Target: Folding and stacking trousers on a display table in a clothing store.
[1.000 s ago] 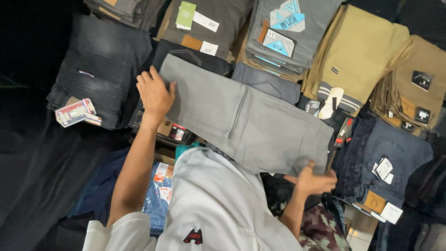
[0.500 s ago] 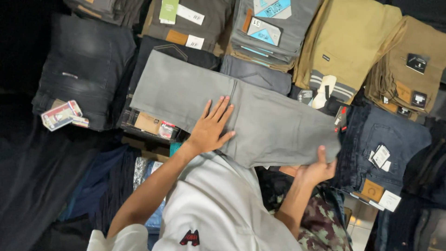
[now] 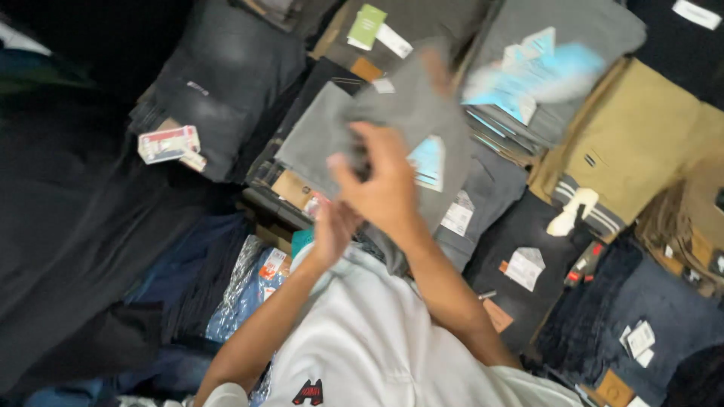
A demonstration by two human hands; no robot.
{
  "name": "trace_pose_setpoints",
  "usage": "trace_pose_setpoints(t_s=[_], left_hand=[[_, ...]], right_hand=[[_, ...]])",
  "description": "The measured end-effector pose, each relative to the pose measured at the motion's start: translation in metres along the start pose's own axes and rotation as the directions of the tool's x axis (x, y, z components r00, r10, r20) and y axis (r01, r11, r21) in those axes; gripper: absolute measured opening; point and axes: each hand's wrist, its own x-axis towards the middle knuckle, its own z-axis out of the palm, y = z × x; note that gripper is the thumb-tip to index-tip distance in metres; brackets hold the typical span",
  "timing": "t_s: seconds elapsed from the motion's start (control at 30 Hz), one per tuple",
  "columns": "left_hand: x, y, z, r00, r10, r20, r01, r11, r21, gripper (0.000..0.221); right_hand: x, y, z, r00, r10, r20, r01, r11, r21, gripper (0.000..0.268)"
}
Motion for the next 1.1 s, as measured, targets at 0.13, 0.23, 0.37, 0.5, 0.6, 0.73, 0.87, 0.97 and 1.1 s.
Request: trace_pose_setpoints(t_s=[0.13, 0.23, 0.37, 0.5, 0.6, 0.73, 0.87, 0.97, 1.1], left_hand=[[-0.016, 0.1, -0.004, 0.923, 0.165, -0.347, -0.136, 0.985, 0.108, 0.062], [-0.018, 0.121, -0.047, 0.81, 0.466, -0.356, -0.265, 0.833, 0.486, 0.027], [0.002, 0.168, -0.008, 0.686, 0.724, -0.064, -0.236, 0.305, 0.923, 0.022], [0.077, 0.165, 0.0, 0.791, 0.549, 0.27, -0.167, -0.231, 0.958, 0.046], [0.139, 0.135, -0.008, 0.828, 0.45, 0.334, -0.04, -0.547, 0.836, 0.058], [0.141, 0.139, 0.004, 0.856, 0.424, 0.298, 0.051, -0.641, 0.766, 0.06], [0.122, 0.152, 0.015, 0.887, 0.364, 0.283, -0.001, -0.612, 0.791, 0.053], [0.127, 0.145, 0.007, 0.91, 0.347, 0.226, 0.04, -0.617, 0.786, 0.054], [0.125, 0.157, 0.001, 0.963, 0.248, 0.104, 0.039, -0.51, 0.86, 0.05]], right_hand=[[-0.047, 0.015, 0.049, 0.882, 0.001, 0.471, 0.014, 0.999, -0.029, 0.062], [-0.073, 0.008, 0.041, 0.843, 0.062, 0.534, -0.13, 0.987, 0.092, 0.041], [-0.08, 0.05, 0.024, 0.936, 0.23, 0.267, -0.257, 0.964, 0.069, 0.021], [-0.086, 0.114, -0.009, 0.893, 0.386, -0.233, -0.424, 0.895, -0.142, 0.026], [-0.11, 0.18, -0.028, 0.789, 0.449, -0.418, -0.579, 0.771, -0.265, 0.044], [-0.124, 0.184, -0.031, 0.65, 0.726, -0.223, -0.757, 0.592, -0.278, 0.058], [-0.112, 0.174, -0.023, 0.594, 0.769, -0.235, -0.789, 0.5, -0.357, 0.061], [-0.104, 0.176, -0.013, 0.586, 0.781, -0.218, -0.786, 0.482, -0.388, 0.068], [-0.103, 0.195, 0.003, 0.601, 0.763, -0.238, -0.776, 0.486, -0.402, 0.071]])
